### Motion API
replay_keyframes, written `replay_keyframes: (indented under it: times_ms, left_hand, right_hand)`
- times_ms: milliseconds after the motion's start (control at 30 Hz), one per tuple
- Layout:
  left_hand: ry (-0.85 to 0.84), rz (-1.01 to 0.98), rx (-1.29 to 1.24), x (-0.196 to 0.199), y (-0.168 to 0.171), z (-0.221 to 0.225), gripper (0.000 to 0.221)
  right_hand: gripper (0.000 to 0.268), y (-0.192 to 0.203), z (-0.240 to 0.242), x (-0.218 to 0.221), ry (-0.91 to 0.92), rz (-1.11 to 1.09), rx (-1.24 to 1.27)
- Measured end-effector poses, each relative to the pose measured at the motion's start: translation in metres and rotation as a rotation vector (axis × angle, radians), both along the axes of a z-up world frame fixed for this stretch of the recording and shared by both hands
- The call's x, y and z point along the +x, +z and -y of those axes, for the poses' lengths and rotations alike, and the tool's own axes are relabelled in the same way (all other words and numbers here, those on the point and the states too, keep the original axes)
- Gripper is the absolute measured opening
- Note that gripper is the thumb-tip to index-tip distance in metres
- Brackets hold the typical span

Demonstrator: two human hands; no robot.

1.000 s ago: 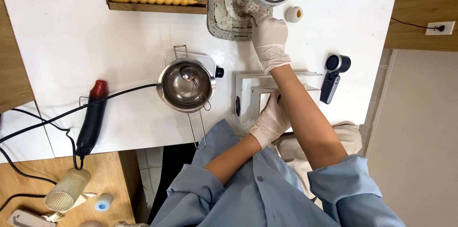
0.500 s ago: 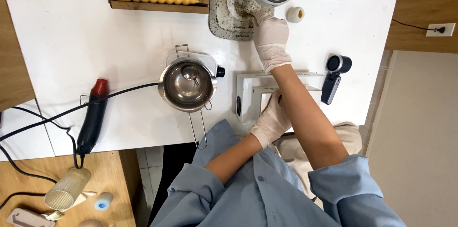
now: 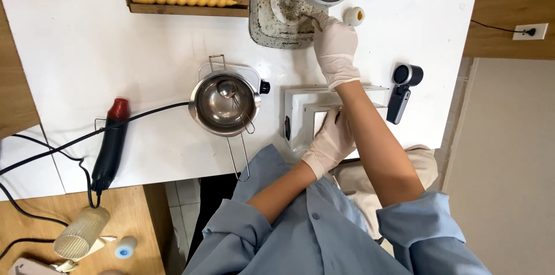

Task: The recorder is assembling and preparing small wax blocks and components into molds on a production workbench.

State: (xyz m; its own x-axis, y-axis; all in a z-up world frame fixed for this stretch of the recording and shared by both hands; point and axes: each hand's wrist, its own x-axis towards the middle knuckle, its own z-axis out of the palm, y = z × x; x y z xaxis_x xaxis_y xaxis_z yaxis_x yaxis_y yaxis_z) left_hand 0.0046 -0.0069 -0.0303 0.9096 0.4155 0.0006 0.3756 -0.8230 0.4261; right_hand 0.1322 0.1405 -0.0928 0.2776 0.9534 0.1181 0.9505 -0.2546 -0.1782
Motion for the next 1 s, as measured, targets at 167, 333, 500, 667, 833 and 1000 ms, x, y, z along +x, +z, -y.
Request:
replay_keyframes:
  times_ms: [167,333,500,667,833,1000]
  left_hand:
    - [0.017,-0.037,0.086,-0.005,0.020,-0.011,0.077]
    - [0.140,-0.025,0.157,-0.003,0.010,-0.001,0.092]
    - [0.124,-0.022,0.111,-0.005,0.019,-0.008,0.098]
    - [0.105,-0.028,0.065,-0.004,0.018,-0.009,0.102]
    - [0.109,-0.009,0.070,-0.004,0.015,-0.008,0.100]
    - [0.104,-0.010,0.044,-0.004,0.015,-0.008,0.101]
  right_hand:
    - [0.014,0.043,0.021,0.041,-0.150,-0.064,-0.007]
    - [0.018,0.041,0.048,0.088,-0.357,-0.044,-0.080]
    - [0.018,0.022,0.057,0.095,-0.380,-0.039,-0.114]
    - [0.018,0.012,0.055,0.093,-0.362,-0.051,-0.101]
    - [0.018,0.009,0.055,0.095,-0.340,0.004,-0.095]
    - [0.018,0.031,0.051,0.075,-0.375,-0.050,-0.070]
